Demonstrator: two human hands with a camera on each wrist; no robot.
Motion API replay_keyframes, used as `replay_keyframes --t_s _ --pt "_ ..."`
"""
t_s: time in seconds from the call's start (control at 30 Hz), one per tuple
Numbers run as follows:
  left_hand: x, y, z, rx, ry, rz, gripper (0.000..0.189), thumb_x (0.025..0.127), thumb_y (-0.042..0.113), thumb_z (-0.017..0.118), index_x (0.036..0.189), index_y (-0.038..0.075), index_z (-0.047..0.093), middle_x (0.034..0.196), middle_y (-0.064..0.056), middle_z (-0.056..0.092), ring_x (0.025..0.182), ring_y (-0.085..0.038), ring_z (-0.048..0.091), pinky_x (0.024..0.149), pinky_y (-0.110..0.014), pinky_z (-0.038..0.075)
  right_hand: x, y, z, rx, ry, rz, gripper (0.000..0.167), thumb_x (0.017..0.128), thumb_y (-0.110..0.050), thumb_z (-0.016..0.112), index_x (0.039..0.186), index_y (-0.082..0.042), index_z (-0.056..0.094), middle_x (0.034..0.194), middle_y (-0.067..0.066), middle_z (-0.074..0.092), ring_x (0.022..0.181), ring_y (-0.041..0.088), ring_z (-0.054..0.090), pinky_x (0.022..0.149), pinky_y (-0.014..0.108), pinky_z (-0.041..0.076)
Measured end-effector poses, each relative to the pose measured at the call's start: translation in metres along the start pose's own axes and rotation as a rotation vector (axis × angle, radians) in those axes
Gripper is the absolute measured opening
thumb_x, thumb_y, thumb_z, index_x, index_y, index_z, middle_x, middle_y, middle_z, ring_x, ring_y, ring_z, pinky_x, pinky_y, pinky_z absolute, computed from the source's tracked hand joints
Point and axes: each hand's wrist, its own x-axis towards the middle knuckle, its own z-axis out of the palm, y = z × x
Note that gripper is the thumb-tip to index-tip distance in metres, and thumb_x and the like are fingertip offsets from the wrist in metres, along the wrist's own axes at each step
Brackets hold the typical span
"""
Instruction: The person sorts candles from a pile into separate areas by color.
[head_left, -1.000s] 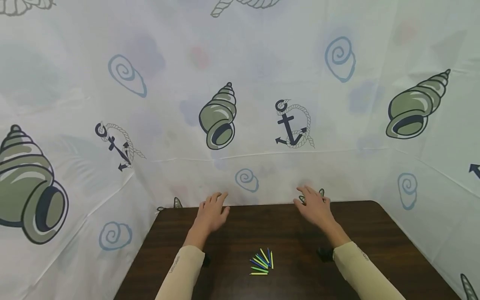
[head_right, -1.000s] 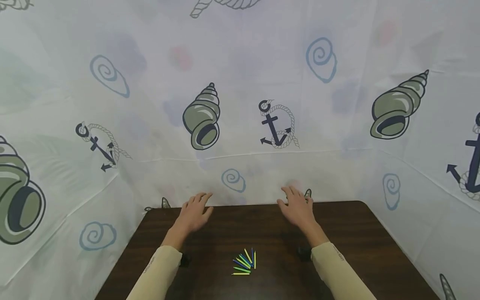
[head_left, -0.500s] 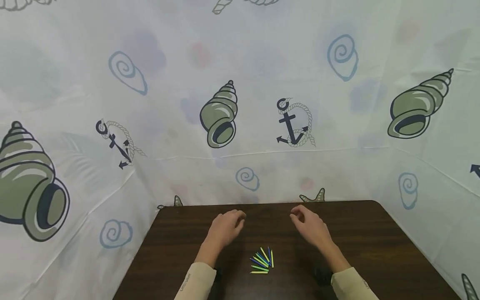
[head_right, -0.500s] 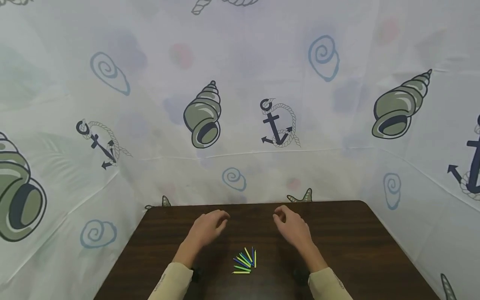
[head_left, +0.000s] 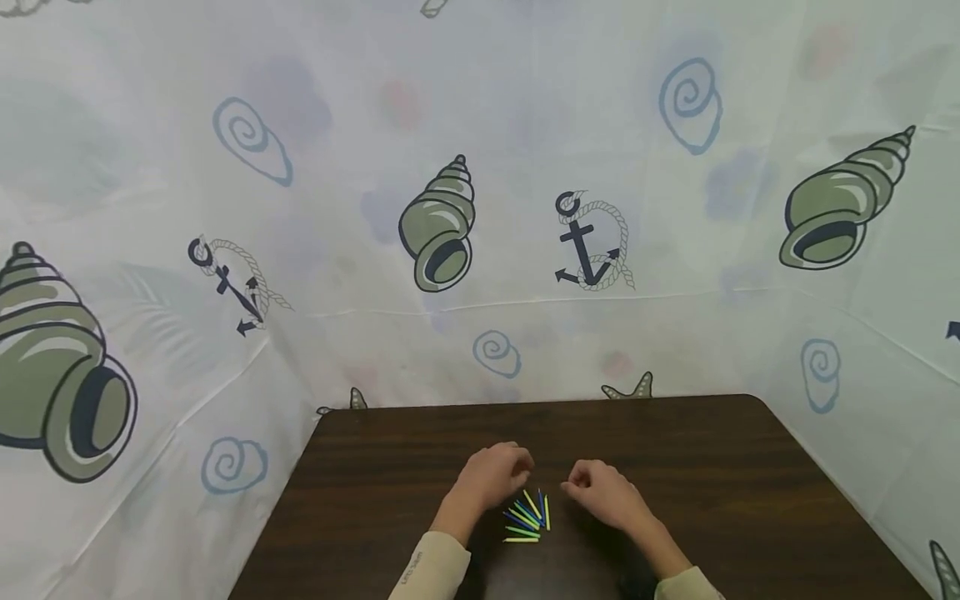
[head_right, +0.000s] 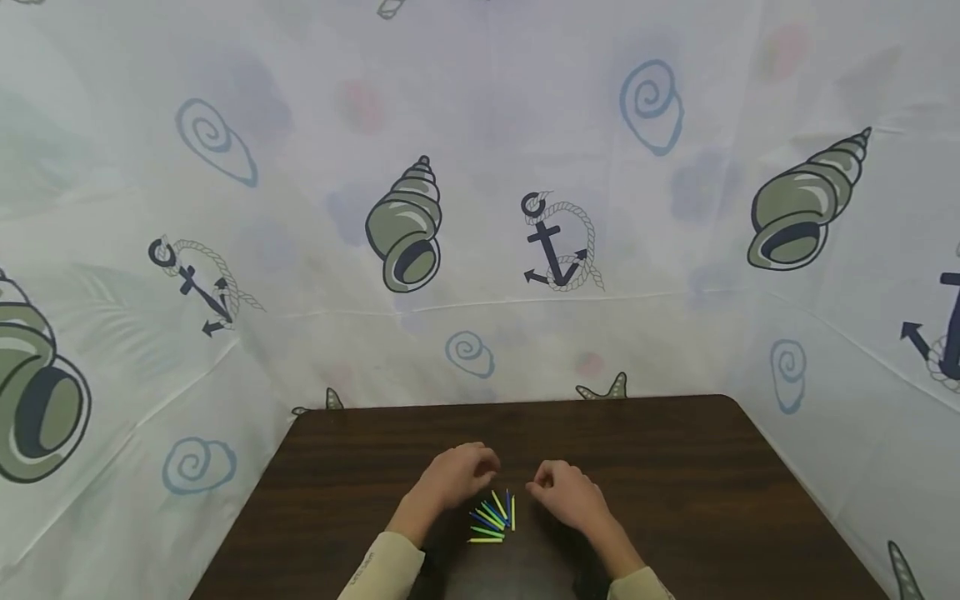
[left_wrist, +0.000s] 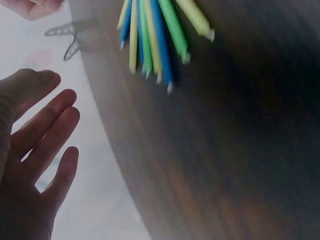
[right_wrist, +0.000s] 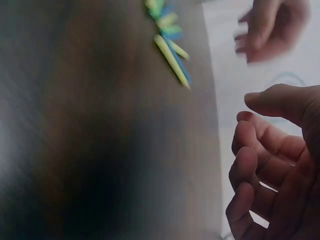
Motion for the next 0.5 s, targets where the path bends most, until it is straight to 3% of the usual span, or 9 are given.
replay_keyframes --t_s 0.2,0.5 --pt "0.003 0.005 0.014 -0.112 -0.086 -0.016 0.016 0.104 0.022 0.074 0.118 0.021 0.080 0.112 0.006 0.071 0.100 -0.011 0.068 0.090 -0.034 0.059 -0.006 -0.003 0.020 0.019 -0.097 -0.009 0.018 0.100 -0.034 0.074 0.088 -0.022 0.069 0.078 -0.007 0.062 0.064 0.014 0.055 0.057 0.035 0.041" --pt "0.006 0.004 0.027 -0.163 -0.159 -0.033 0.015 0.104 0.022 0.074 0.117 0.025 0.081 0.118 0.006 0.068 0.103 -0.013 0.062 0.089 -0.036 0.057 -0.008 -0.006 0.032 -0.013 -0.101 0.047 0.024 0.100 -0.039 0.073 0.086 -0.021 0.068 0.077 -0.005 0.062 0.064 0.017 0.054 0.059 0.040 0.037"
